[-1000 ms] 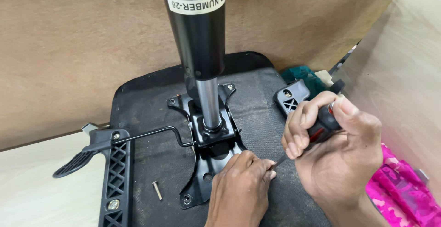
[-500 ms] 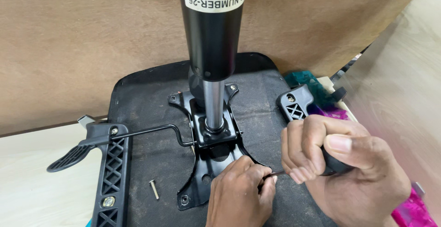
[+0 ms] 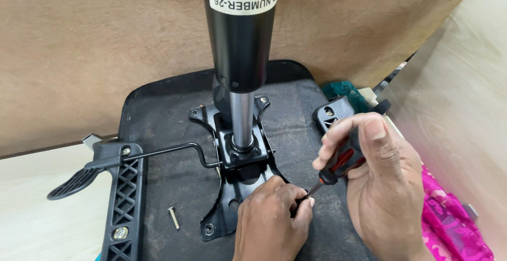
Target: The person disassembles an office chair on a desk. They use a screwdriver to unscrew the bolts holding the metal seat-mounting plate to the seat underside, remove the gas lift cylinder from the seat plate, and then unscrew the bolts attaching the armrest to the seat base.
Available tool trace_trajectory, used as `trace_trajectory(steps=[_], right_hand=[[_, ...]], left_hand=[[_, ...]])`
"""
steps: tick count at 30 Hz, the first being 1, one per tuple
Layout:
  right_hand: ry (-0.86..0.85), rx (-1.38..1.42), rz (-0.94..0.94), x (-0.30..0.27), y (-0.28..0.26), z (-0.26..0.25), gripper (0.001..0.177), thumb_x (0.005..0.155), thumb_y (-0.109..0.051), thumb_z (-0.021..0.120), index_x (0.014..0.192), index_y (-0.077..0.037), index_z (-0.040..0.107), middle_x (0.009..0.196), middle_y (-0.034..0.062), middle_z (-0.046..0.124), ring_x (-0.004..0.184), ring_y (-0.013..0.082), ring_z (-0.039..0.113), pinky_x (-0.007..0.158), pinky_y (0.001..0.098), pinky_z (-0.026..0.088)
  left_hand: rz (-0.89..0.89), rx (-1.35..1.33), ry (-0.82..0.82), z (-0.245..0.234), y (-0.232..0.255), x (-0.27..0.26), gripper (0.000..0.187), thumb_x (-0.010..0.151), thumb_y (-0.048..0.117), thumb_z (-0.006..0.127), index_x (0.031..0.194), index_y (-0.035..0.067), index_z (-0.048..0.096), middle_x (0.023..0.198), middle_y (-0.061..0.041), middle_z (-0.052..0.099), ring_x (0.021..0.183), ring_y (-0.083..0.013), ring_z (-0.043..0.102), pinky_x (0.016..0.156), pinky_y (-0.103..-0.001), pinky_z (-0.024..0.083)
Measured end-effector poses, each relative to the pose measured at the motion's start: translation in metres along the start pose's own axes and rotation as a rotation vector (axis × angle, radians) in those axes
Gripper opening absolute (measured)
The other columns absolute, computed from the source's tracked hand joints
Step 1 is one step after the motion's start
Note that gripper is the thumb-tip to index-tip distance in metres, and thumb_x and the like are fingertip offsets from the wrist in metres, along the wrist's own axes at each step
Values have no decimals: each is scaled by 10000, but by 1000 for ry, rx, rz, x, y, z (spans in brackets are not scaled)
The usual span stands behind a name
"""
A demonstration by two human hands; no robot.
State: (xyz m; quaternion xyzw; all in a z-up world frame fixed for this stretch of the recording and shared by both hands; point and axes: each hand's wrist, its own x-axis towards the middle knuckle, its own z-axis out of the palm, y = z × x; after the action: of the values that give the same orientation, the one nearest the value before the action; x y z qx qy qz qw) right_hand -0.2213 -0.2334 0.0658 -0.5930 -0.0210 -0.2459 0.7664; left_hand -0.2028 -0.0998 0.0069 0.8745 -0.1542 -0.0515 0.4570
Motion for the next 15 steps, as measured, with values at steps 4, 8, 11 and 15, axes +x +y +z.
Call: trace_trajectory(steps=[4, 8, 11, 15], right_hand=[[63, -460, -76, -8, -6, 1, 294, 983, -185, 676, 1186, 27, 677, 950, 60, 615, 836, 95, 632, 711, 216, 555], [58, -623, -233, -17, -14, 0, 398, 879, -29, 777, 1255, 34, 664, 1073, 28, 551, 928, 69, 616, 776, 210, 574], [103, -621, -288, -21, -14, 0, 462, 841, -1, 793, 1276, 29, 639, 1036, 19, 546, 930, 68, 646, 799, 218, 629], [131, -677, -354, -24, -15, 0, 496, 869, 31, 801, 1330, 45, 620, 1029, 70, 638, 962, 94, 682, 839, 237, 632]], left_hand=[[41, 2, -6, -2, 1, -1, 200, 766, 201, 815, 927, 86, 791, 790, -43, 669, 678, -205, 693, 628, -377, 541], [-18, 36, -71, -5, 5, -2, 216, 786, 224, 800, 963, 99, 787, 811, -35, 666, 700, -195, 692, 651, -370, 541], [10, 39, -32, -6, 7, -5, 221, 782, 227, 801, 961, 97, 791, 820, -42, 663, 709, -205, 690, 655, -377, 536], [-39, 59, -57, -6, 9, -5, 230, 788, 249, 799, 970, 109, 790, 820, -47, 651, 693, -217, 678, 648, -388, 531]])
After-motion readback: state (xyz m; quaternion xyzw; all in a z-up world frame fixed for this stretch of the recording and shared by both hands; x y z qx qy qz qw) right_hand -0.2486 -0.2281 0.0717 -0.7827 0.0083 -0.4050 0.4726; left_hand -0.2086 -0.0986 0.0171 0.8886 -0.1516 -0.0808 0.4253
